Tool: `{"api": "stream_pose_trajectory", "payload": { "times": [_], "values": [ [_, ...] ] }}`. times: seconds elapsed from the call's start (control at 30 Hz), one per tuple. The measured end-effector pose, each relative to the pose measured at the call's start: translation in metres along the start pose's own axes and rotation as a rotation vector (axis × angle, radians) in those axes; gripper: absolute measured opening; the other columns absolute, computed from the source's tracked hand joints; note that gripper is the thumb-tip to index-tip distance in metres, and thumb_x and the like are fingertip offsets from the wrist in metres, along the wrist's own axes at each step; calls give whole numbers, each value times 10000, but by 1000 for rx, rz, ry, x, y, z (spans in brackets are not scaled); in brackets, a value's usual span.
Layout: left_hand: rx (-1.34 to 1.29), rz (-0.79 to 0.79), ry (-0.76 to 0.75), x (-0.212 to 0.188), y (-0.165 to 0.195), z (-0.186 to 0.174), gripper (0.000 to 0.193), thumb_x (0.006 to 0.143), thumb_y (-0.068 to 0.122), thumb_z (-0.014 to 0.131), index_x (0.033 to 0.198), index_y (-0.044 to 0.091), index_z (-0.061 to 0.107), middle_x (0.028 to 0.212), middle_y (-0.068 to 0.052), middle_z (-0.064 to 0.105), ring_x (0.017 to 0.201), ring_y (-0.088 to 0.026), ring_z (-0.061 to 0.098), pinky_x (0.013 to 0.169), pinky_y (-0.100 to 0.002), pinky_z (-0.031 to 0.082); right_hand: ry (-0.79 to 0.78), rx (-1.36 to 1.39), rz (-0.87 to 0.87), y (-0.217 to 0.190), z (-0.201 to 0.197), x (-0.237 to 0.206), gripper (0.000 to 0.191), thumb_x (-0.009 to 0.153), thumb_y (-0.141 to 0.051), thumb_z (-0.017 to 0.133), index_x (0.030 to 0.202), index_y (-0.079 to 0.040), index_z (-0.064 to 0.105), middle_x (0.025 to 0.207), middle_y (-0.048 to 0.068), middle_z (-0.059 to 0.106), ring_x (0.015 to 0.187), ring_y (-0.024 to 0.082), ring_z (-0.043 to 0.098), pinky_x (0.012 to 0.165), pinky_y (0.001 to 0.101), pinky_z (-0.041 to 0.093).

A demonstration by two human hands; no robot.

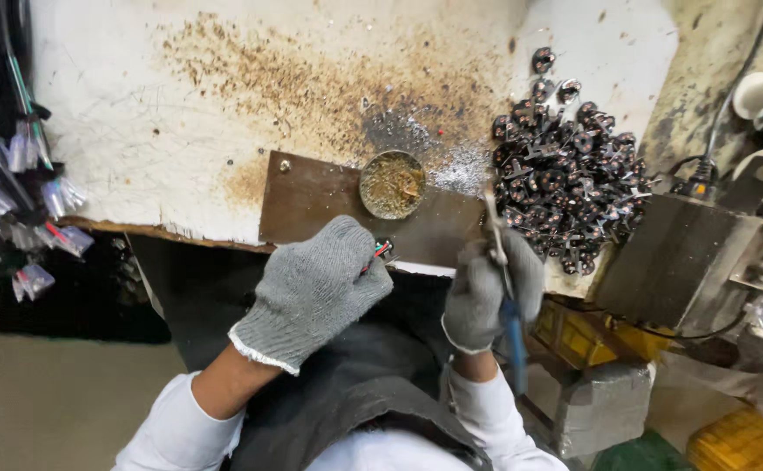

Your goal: The person, wearing gloves, solders wire leads onto small electrical components at a workbench using a soldering iron, twisting and positioning the wires by hand and using pliers, then sets finished components onto a growing pile and reaches for the next piece.

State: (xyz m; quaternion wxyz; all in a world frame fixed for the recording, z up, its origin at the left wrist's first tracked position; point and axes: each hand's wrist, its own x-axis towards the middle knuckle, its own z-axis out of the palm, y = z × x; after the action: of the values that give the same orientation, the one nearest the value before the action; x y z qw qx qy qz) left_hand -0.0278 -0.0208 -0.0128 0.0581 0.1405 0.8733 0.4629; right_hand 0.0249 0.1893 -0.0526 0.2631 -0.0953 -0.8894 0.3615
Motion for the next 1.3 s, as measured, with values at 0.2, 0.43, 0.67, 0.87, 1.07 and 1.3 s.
{"api": "stream_pose_trajectory", "payload": {
  "times": [0.2, 0.43, 0.67, 0.87, 1.07, 1.3],
  "values": [
    [-14, -7, -21, 5, 2, -3, 220, 833, 199, 747, 775, 98, 560, 779, -115, 565, 637, -338, 625, 532, -443, 491, 75, 344, 88, -8, -6, -13, 423, 1051, -209, 588, 1439, -93, 467, 854, 110, 775, 596, 69, 689, 492, 222, 518],
    [-11, -21, -54, 2, 0, 3, 207, 833, 197, 736, 789, 96, 561, 793, -119, 568, 623, -341, 625, 521, -440, 492, 20, -180, -205, -3, -4, 23, 335, 1037, 2, 721, 1340, 5, 577, 1144, 183, 718, 955, 275, 695, 893, 368, 578],
    [7, -29, -22, 1, 5, -1, 195, 836, 187, 727, 786, 90, 566, 795, -119, 572, 624, -339, 631, 521, -431, 497, -39, -336, -299, -13, 1, 9, 287, 935, 16, 781, 1191, -56, 672, 1090, 138, 744, 996, 338, 727, 942, 394, 571],
    [71, -106, 55, -5, 4, -18, 162, 847, 173, 726, 850, 73, 599, 828, -120, 585, 664, -326, 639, 551, -421, 498, -101, -199, -441, -2, -14, -16, 246, 936, 34, 777, 1085, -90, 625, 1120, 122, 749, 1033, 325, 733, 971, 413, 565],
    [115, -160, -11, -10, -4, -20, 225, 886, 201, 737, 805, 62, 580, 776, -124, 548, 641, -333, 604, 554, -429, 479, -58, -156, -334, -1, -8, -18, 170, 871, 20, 772, 1001, -62, 699, 1024, 132, 753, 968, 333, 729, 945, 405, 554],
    [123, -203, -71, -4, -1, -18, 233, 859, 235, 746, 794, 69, 596, 756, -122, 551, 628, -334, 609, 533, -443, 478, -87, -307, -219, -20, -18, 7, 198, 910, -27, 728, 1107, -3, 724, 966, 143, 744, 905, 305, 716, 888, 405, 550]
  ]
}}
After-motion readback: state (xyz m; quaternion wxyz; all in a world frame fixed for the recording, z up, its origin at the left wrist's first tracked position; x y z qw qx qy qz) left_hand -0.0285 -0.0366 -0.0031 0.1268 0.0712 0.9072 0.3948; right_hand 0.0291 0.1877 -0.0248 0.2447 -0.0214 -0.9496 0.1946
